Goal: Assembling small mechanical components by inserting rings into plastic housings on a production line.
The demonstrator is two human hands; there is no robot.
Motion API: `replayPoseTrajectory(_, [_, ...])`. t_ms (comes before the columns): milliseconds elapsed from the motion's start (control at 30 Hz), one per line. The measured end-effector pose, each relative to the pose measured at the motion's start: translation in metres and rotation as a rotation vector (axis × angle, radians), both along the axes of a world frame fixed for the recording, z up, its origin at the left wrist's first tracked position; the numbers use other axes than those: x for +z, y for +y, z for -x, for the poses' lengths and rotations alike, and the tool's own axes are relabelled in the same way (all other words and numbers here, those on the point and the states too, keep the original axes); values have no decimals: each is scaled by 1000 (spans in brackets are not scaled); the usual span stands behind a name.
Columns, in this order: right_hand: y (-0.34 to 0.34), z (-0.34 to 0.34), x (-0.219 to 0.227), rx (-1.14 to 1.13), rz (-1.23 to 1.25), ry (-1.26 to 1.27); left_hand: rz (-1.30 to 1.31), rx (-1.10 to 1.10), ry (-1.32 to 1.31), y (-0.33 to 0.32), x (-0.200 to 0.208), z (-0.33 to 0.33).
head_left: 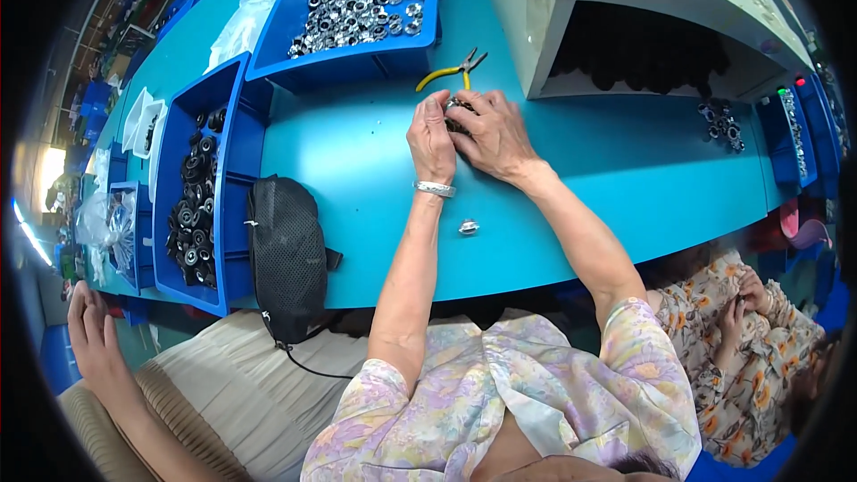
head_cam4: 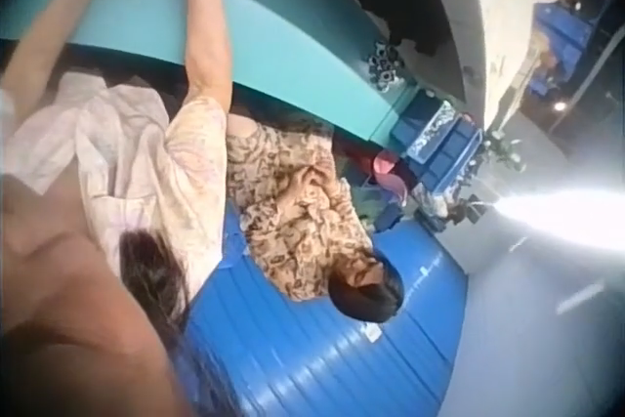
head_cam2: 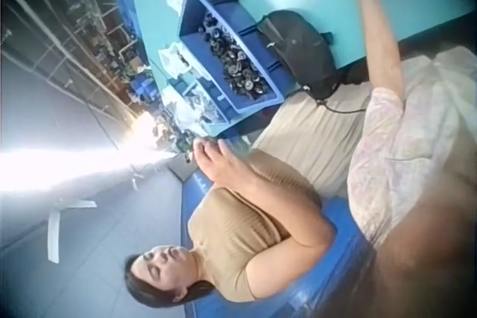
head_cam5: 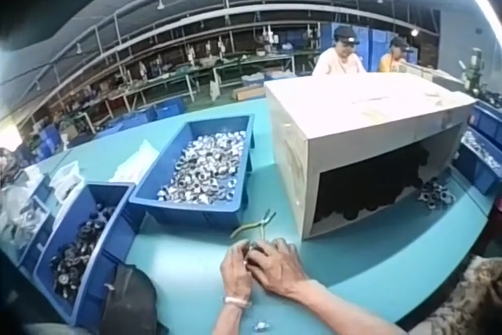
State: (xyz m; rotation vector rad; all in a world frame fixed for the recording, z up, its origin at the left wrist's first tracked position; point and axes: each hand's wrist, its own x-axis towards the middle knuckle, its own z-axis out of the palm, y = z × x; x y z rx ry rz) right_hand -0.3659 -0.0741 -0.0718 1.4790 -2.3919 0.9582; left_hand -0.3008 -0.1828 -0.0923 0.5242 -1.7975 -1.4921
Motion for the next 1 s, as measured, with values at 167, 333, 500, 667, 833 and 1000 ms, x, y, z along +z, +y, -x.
replayPoseTrajectory(167, [3, 2, -6, -23, 70, 10, 140, 70, -102, 6, 38, -27])
replayPoseTrajectory(333, [12, 7, -12, -39, 70, -43, 722, -255, -330, 49, 51, -94])
replayPoseTrajectory(500, [11, 5, -10, 10, 43, -89, 928, -412, -485, 91, 26, -103])
replayPoseTrajectory(667, [25, 19, -15, 165, 66, -209, 980, -26, -412, 75, 9, -60])
replayPoseTrajectory(833, [38, 23, -7, 178, 178, -622, 814, 11, -527, 39, 12, -44])
replayPoseTrajectory(1000, [45, 28, -12, 172, 374, -952, 726, -218, -366, 30, 1, -40])
